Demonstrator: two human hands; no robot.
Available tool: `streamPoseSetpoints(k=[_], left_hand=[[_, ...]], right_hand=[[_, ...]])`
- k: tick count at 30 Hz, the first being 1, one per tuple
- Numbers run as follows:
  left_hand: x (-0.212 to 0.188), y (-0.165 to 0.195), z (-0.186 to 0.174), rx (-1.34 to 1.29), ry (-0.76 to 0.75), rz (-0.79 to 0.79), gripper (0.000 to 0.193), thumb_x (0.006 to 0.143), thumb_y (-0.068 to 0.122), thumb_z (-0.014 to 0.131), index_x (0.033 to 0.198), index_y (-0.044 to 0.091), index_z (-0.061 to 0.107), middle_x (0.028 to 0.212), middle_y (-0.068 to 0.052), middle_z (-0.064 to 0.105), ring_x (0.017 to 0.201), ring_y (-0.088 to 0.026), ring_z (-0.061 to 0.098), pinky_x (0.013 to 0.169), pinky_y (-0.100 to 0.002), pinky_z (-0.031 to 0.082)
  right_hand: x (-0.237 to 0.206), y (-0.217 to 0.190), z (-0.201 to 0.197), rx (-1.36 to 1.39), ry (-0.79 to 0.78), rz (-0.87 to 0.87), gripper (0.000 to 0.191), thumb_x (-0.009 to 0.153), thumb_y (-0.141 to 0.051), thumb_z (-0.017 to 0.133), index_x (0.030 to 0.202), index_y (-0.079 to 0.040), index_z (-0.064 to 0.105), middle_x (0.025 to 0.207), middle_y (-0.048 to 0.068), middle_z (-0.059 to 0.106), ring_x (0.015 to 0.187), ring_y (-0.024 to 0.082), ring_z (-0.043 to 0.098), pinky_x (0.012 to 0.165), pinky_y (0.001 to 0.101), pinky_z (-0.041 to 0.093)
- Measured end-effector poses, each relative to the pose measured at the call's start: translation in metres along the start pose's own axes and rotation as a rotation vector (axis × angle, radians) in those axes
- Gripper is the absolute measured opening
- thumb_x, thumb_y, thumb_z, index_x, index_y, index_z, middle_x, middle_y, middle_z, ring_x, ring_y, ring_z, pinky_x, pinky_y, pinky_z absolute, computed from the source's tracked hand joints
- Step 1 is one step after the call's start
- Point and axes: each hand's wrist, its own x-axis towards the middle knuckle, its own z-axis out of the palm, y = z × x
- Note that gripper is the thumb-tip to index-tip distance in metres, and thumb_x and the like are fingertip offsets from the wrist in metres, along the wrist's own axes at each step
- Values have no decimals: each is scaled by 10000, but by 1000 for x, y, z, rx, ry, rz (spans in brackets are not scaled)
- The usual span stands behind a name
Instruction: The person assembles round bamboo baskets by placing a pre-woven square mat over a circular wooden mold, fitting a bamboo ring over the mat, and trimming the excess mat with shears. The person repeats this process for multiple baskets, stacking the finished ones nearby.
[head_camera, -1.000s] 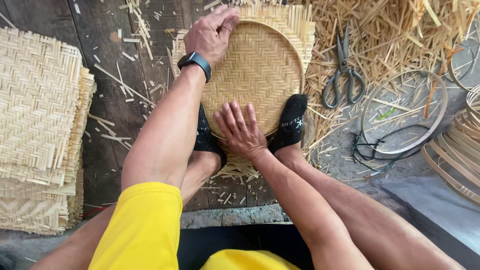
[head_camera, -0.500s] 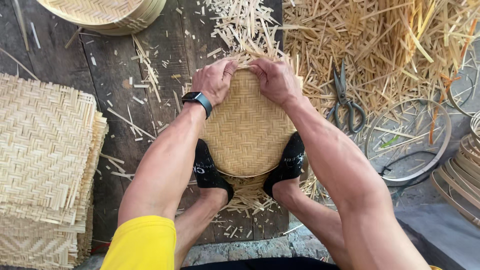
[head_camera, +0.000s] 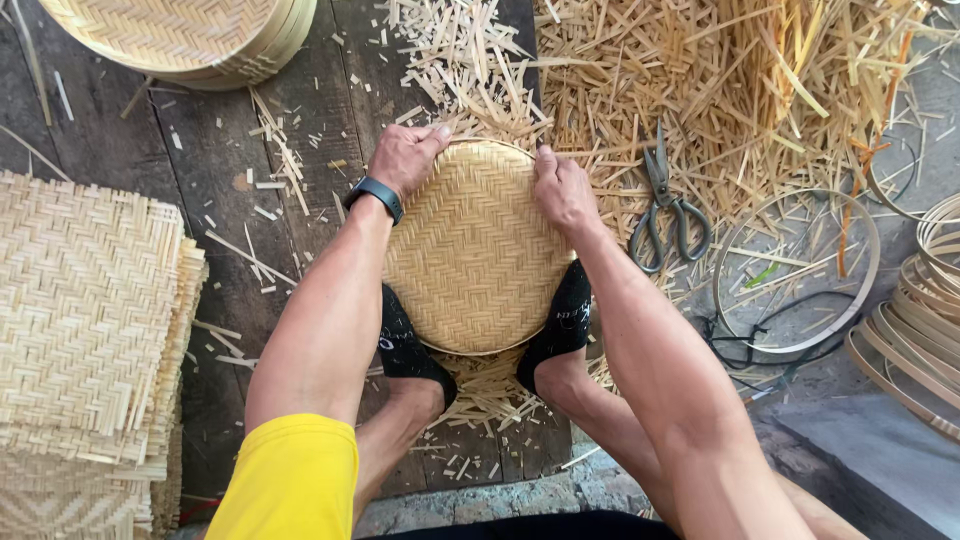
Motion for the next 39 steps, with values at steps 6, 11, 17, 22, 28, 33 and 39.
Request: streamPoseSetpoints(k=[6, 11, 17, 22, 28, 33, 39], left_hand=[[-44, -8, -1, 305, 673, 639, 545, 1181, 426, 542, 832, 43, 708, 996, -173, 712, 802, -265, 667, 723, -374, 557], [-62, -42, -12, 284, 495, 204, 522, 1081, 434, 583, 780, 23, 692, 660, -139, 602, 568, -262, 532, 576, -439, 456], [-53, -43, -18, 38, 419, 31, 574, 1038, 461, 637, 754, -37, 664, 659, -166, 563, 588, -280, 496, 604, -469, 424], [-96, -37, -3, 282, 779, 335, 342, 1045, 371, 603, 1063, 65, 757, 998, -141, 672, 979, -327, 633, 883, -439, 504], [-169, -49, -16, 233, 697, -104, 373, 916, 401, 722, 1083, 70, 769, 1035, -198, 676, 999, -368, 653, 904, -455, 514], [-216, -47, -38, 109, 613, -71, 345, 890, 387, 734, 1018, 69, 770, 954, -158, 762, 901, -295, 745, 835, -404, 579], [-194, -45, -29, 73, 537, -222, 419, 962, 478, 637, 1090, 103, 771, 974, -160, 770, 925, -311, 743, 843, -410, 561]], right_hand=[[-3, -7, 2, 42, 113, -50, 661, 1026, -554, 338, 1031, -20, 726, 990, 261, 723, 979, 428, 679, 892, 506, 498], [-10, -15, 2, -20, 177, -60, 611, 1047, -531, 359, 1023, -41, 722, 983, 259, 717, 971, 446, 660, 872, 528, 486], [-5, -15, 8, 10, 251, -67, 466, 1046, -463, 446, 1153, -25, 561, 1005, 212, 656, 958, 363, 633, 870, 505, 481], [-36, -9, -18, 23, 499, -247, 301, 1073, -319, 524, 1124, -22, 537, 1114, 106, 468, 1005, 238, 524, 892, 426, 500], [-123, -43, -151, -561, 12, -223, 336, 1093, -362, 500, 1087, -62, 650, 979, 127, 670, 851, 224, 625, 797, 410, 532], [-217, -76, -223, -1027, -25, -319, 350, 1089, -378, 500, 1105, -83, 688, 1020, 134, 723, 803, 224, 678, 714, 416, 603], [-206, -35, -160, -447, -107, -179, 361, 1017, -376, 582, 1227, -94, 665, 1085, 142, 734, 934, 230, 701, 850, 401, 591]])
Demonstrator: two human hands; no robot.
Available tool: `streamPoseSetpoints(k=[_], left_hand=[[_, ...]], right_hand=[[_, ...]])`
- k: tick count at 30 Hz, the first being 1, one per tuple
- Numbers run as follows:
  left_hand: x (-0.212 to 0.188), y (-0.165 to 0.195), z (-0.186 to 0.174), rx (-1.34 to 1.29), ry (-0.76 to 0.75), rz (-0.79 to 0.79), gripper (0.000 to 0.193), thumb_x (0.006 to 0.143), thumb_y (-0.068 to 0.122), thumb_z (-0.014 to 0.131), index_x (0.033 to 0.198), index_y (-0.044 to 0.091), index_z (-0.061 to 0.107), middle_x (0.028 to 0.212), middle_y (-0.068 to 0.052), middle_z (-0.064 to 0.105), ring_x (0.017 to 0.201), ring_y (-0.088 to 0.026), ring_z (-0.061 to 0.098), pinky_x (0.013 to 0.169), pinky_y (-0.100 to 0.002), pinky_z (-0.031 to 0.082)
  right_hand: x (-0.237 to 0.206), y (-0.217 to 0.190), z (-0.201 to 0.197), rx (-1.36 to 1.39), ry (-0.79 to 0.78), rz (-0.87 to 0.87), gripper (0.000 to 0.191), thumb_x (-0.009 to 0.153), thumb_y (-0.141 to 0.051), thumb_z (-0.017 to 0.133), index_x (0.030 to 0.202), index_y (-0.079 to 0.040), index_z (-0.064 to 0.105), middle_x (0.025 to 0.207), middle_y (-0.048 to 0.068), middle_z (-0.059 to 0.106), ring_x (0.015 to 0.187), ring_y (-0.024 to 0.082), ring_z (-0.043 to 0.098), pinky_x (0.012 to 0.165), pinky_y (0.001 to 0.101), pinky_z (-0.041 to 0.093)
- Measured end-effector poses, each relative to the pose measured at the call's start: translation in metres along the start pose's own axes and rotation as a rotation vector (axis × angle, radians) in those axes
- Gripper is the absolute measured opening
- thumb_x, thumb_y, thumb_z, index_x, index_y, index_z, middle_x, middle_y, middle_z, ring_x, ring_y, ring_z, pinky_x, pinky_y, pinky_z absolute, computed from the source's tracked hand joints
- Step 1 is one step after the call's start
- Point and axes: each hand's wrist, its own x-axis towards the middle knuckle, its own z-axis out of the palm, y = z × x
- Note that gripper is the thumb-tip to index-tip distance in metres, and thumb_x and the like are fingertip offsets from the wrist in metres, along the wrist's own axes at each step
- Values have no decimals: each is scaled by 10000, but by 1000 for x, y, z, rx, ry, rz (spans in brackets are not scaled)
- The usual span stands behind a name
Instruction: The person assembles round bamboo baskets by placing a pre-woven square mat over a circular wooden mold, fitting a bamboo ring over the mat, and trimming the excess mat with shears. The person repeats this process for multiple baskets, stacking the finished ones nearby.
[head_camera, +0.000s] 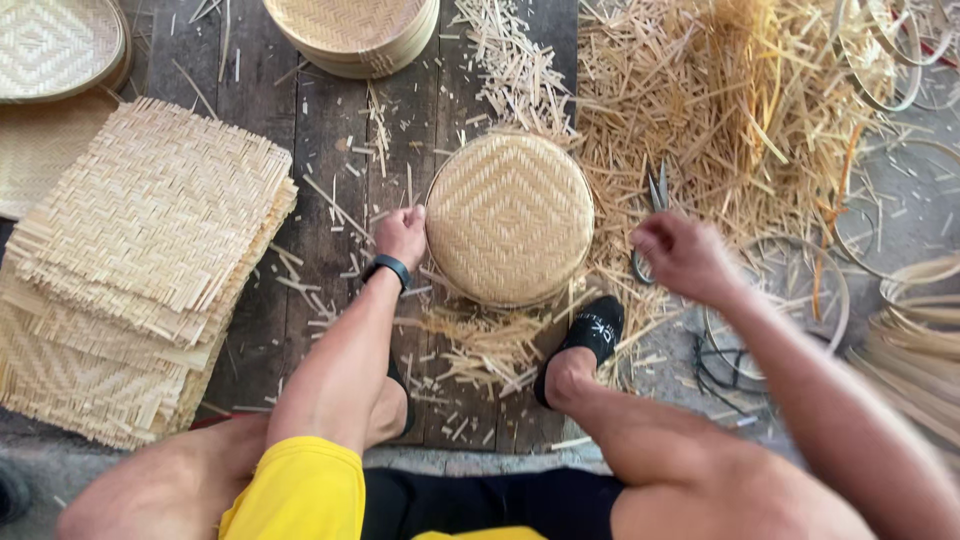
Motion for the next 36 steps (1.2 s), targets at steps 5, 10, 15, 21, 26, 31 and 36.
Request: streamPoseSetpoints(k=[5, 10, 15, 21, 26, 31, 36], left_hand=[[27, -1, 49, -454, 6, -453, 590, 981, 536, 588, 1259, 26, 692, 1242, -175, 701, 1152, -301, 644, 982, -392, 479], [38, -7, 79, -842, 150, -731, 574, 988, 451, 599, 1294, -34, 644, 1359, -138, 615, 1214, -214, 566, 1059, -345, 400], [26, 7, 69, -1207, 116, -424, 494, 967, 386, 543, 1214, -5, 717, 1213, -111, 728, 1086, -202, 642, 989, -311, 463], [39, 38, 23, -1137, -512, -601, 790, 875, 700, 339, 1077, 28, 701, 1004, -128, 759, 954, -273, 690, 818, -397, 545], [31, 21, 44, -1103, -297, -455, 584, 961, 557, 534, 1206, 46, 674, 1180, -151, 720, 1101, -276, 643, 971, -449, 487], [7, 17, 68, -132, 104, -77, 656, 1010, 577, 464, 1233, -13, 645, 1203, -270, 654, 1184, -358, 610, 1055, -510, 482], [-58, 54, 105, 115, 104, 284, 961, 854, 312, 723, 1555, -43, 170, 1594, -323, 172, 1487, -465, 188, 1208, -598, 174]], right_hand=[[100, 40, 116, 517, 62, 152, 528, 1031, -453, 546, 1281, 12, 580, 1177, 148, 686, 1081, 234, 646, 969, 395, 530], [158, 38, 171, 1560, 49, 420, 449, 1043, -450, 473, 1177, -44, 612, 1192, 101, 683, 1130, 239, 628, 1027, 415, 504], [135, 33, 135, 1565, 301, 189, 383, 1095, -431, 384, 1044, -89, 549, 1205, 132, 641, 1235, 298, 599, 1118, 552, 412], [117, 66, 87, 1478, -63, 220, 561, 1095, -500, 297, 1061, -71, 657, 998, 165, 641, 894, 277, 630, 857, 477, 556], [130, 66, 149, 1545, 138, 197, 397, 1101, -394, 405, 1149, -49, 597, 1036, 112, 647, 937, 245, 630, 814, 468, 547], [125, 50, 158, 716, 410, 23, 408, 1050, -324, 530, 1337, -37, 565, 1126, 88, 631, 1038, 216, 622, 878, 417, 532], [134, -9, 148, 232, 247, -299, 812, 853, -298, 733, 1525, -88, 330, 1082, 164, 610, 910, 274, 615, 780, 435, 548]])
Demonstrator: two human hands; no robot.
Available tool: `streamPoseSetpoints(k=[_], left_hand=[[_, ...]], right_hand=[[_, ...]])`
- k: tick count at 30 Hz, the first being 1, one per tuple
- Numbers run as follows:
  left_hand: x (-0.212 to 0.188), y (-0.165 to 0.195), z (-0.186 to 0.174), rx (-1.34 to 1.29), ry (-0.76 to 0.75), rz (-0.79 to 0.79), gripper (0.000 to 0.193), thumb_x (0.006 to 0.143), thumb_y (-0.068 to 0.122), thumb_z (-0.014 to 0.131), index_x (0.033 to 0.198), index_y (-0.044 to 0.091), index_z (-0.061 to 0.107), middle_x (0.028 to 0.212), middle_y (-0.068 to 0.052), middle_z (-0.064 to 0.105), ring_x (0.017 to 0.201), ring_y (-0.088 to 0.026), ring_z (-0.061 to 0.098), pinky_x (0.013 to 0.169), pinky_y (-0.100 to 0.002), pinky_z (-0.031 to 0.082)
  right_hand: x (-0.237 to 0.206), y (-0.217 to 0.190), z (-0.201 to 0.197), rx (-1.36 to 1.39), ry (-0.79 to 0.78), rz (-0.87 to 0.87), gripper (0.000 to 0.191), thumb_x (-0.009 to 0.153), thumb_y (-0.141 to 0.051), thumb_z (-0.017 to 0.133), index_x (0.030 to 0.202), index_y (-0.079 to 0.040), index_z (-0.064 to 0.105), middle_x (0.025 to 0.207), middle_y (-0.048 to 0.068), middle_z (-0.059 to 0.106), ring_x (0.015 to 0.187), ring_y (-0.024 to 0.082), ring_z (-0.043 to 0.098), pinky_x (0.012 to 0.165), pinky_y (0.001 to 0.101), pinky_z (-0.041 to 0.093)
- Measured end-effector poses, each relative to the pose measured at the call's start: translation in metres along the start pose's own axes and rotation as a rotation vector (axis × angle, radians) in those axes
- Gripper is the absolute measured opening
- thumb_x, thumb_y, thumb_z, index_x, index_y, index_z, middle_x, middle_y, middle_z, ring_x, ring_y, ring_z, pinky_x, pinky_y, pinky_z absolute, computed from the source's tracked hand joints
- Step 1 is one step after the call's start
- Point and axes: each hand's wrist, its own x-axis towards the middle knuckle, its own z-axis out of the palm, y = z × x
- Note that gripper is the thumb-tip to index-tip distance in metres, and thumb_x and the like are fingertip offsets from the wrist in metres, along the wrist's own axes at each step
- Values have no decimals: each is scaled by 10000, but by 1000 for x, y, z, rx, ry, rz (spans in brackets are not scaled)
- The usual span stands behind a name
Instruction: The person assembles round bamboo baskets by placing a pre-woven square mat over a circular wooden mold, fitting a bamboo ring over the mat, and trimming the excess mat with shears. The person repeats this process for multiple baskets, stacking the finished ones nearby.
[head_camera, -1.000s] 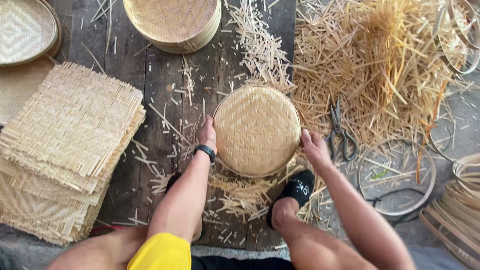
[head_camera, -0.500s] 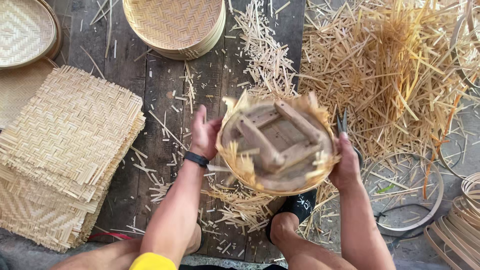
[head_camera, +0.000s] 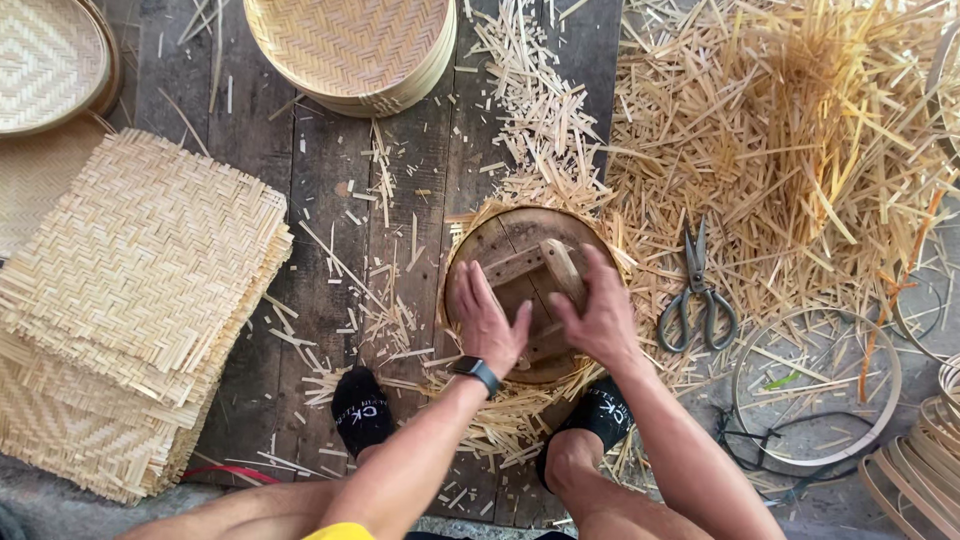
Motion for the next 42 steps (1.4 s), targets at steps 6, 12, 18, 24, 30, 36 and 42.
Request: streamPoseSetpoints(k=[6, 12, 18, 24, 30, 36, 42], left_hand=[[-7, 22, -9, -62, -29, -49, 1105, 698, -74, 667, 1620, 55, 72, 1656, -299, 65, 1542, -471, 141, 1263, -552, 166], [-8, 19, -17, -73, -15, 58, 1104, 698, -71, 660, 1631, 119, 101, 1654, -287, 123, 1540, -468, 200, 1262, -558, 222], [0, -9, 7, 38, -91, 77, 1057, 743, 10, 650, 1629, 109, 82, 1639, -295, 134, 1504, -522, 199, 1237, -566, 254], [2, -12, 12, 103, -99, 85, 1000, 823, 93, 629, 1635, 76, 46, 1633, -318, 101, 1499, -539, 171, 1244, -596, 212], [10, 16, 7, 230, -105, 222, 1018, 909, 377, 670, 1599, 8, 20, 1641, -342, -3, 1534, -473, 45, 1223, -615, 38], [5, 81, 29, 34, -353, 86, 1171, 858, 533, 698, 1554, -67, -28, 1646, -307, -14, 1557, -419, -24, 1253, -570, -19], [6, 76, 30, 101, -454, 237, 1196, 671, 228, 702, 1596, -13, -17, 1682, -271, 6, 1581, -379, -3, 1282, -567, 2]], right_hand=[[6, -28, 1, -206, -13, -87, 830, 891, -245, 745, 1604, -231, 320, 1065, 155, 621, 829, 319, 592, 756, 469, 497], [-17, -29, 2, -125, 113, -72, 805, 904, -221, 728, 1613, -203, 346, 1022, 136, 627, 831, 302, 611, 776, 462, 517], [-10, 24, 22, 125, 37, 36, 559, 943, -209, 686, 1469, -146, 506, 1022, 99, 638, 804, 179, 622, 719, 321, 578], [-19, 161, -14, -159, 393, 466, 329, 1023, -176, 685, 1297, -23, 585, 1213, 227, 527, 1073, 325, 540, 924, 474, 500], [-28, 203, -21, -144, 125, 686, 787, 798, -307, 888, 1379, -10, 447, 1360, 256, 455, 1245, 408, 491, 1088, 509, 411], [-34, 223, -31, -129, 109, 744, 815, 704, -273, 926, 1322, 9, 477, 1210, 238, 637, 1101, 356, 622, 1007, 488, 505], [-53, 240, -49, 165, -198, 804, 523, 696, -204, 801, 1154, -39, 610, 976, 223, 764, 837, 332, 734, 848, 471, 610]])
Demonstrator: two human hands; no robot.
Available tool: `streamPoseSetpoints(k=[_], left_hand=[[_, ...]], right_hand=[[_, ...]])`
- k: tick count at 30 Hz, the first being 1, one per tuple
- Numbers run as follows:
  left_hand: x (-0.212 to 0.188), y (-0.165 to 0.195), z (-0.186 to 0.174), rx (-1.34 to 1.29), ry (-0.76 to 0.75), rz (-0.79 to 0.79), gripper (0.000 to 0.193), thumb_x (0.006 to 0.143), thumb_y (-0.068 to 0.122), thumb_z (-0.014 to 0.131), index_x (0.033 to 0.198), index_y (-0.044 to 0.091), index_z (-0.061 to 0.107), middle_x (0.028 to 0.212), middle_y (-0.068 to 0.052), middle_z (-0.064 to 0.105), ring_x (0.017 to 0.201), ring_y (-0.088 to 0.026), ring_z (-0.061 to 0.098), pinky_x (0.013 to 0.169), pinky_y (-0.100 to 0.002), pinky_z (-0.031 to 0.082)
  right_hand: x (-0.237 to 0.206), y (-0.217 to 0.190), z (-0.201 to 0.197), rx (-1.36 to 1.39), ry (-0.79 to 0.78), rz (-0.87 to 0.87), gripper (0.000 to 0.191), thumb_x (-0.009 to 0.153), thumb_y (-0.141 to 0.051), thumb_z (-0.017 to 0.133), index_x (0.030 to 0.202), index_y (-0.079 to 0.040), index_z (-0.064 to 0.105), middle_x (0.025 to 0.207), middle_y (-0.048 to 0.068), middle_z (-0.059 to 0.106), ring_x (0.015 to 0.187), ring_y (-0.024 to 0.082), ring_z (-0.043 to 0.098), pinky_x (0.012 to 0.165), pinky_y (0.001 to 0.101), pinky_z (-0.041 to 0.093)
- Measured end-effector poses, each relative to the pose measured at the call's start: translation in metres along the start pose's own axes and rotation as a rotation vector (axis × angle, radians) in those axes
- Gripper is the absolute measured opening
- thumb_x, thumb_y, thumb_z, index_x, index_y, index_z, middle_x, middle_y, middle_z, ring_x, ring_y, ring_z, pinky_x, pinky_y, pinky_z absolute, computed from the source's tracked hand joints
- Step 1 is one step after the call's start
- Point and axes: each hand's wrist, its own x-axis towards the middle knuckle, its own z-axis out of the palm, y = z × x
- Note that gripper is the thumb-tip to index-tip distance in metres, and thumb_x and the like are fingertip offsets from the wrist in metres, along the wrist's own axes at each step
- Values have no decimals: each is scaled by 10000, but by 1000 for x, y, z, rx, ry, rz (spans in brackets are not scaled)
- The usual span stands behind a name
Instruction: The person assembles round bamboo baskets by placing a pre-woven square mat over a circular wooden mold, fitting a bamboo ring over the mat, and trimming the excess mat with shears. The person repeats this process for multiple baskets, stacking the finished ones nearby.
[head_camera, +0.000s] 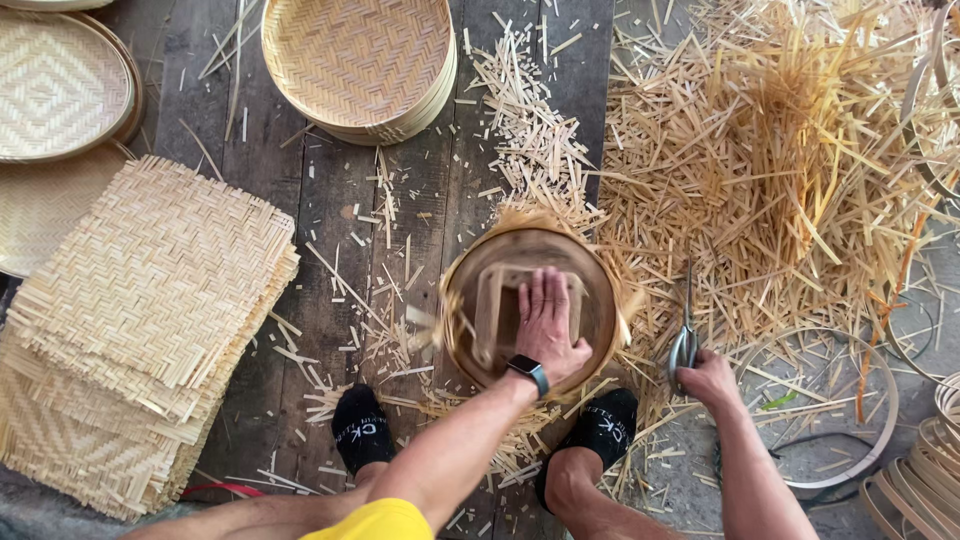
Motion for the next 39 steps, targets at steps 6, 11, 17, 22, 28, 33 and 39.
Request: streamPoseSetpoints(k=[6, 11, 17, 22, 28, 33, 39], left_hand=[[-23, -28, 10, 3, 51, 164, 1166, 659, 104, 676, 1652, 247, 83, 1722, -213, 21, 1599, -381, 14, 1270, -608, 41], [-29, -29, 17, -62, 13, 179, 1164, 651, 97, 700, 1638, 266, 107, 1721, -182, 16, 1591, -384, 1, 1266, -608, 53], [-31, -28, 19, -72, -28, 177, 1182, 640, 102, 714, 1631, 244, 86, 1708, -196, -16, 1583, -398, -22, 1253, -626, 39], [-42, -41, 17, -34, -106, 301, 1189, 629, 65, 715, 1636, 297, 126, 1731, -145, 5, 1602, -353, 4, 1271, -604, 54], [-46, -44, 21, -64, -112, 335, 1199, 620, 53, 743, 1625, 297, 136, 1716, -133, -5, 1589, -348, -2, 1264, -616, 48], [-44, -58, 4, 25, -307, 374, 1215, 596, 32, 762, 1615, 316, 163, 1720, -104, -29, 1596, -314, 1, 1281, -582, 42], [-44, -69, 1, 49, -376, 469, 1213, 599, 34, 796, 1611, 339, 199, 1723, -67, 2, 1595, -295, 21, 1286, -557, 68]], right_hand=[[-87, -20, -8, -407, 93, -114, 541, 844, -509, 758, 1019, -1, 694, 908, 186, 717, 824, 323, 696, 827, 475, 580], [-113, -64, 3, -517, 327, -564, 547, 869, -511, 693, 1175, -63, 629, 1144, 201, 616, 1119, 376, 576, 947, 485, 472], [-75, -105, 19, -655, 328, -512, 566, 820, -426, 712, 1140, 28, 603, 1141, 242, 607, 1126, 370, 590, 948, 459, 501], [-81, -74, 9, -727, 282, -418, 377, 952, -370, 594, 1114, -37, 660, 1083, 181, 667, 993, 289, 684, 879, 466, 547], [-52, -92, 38, -765, 639, -771, 476, 741, -402, 691, 962, 20, 681, 829, 188, 644, 727, 282, 644, 620, 413, 547], [-50, -73, 18, -776, 273, -468, 434, 1061, -414, 507, 1142, -15, 658, 1053, 183, 651, 883, 251, 665, 756, 416, 567], [-58, -88, 22, -750, 575, -822, 522, 762, -427, 689, 989, 42, 684, 834, 202, 653, 743, 288, 649, 651, 424, 555]])
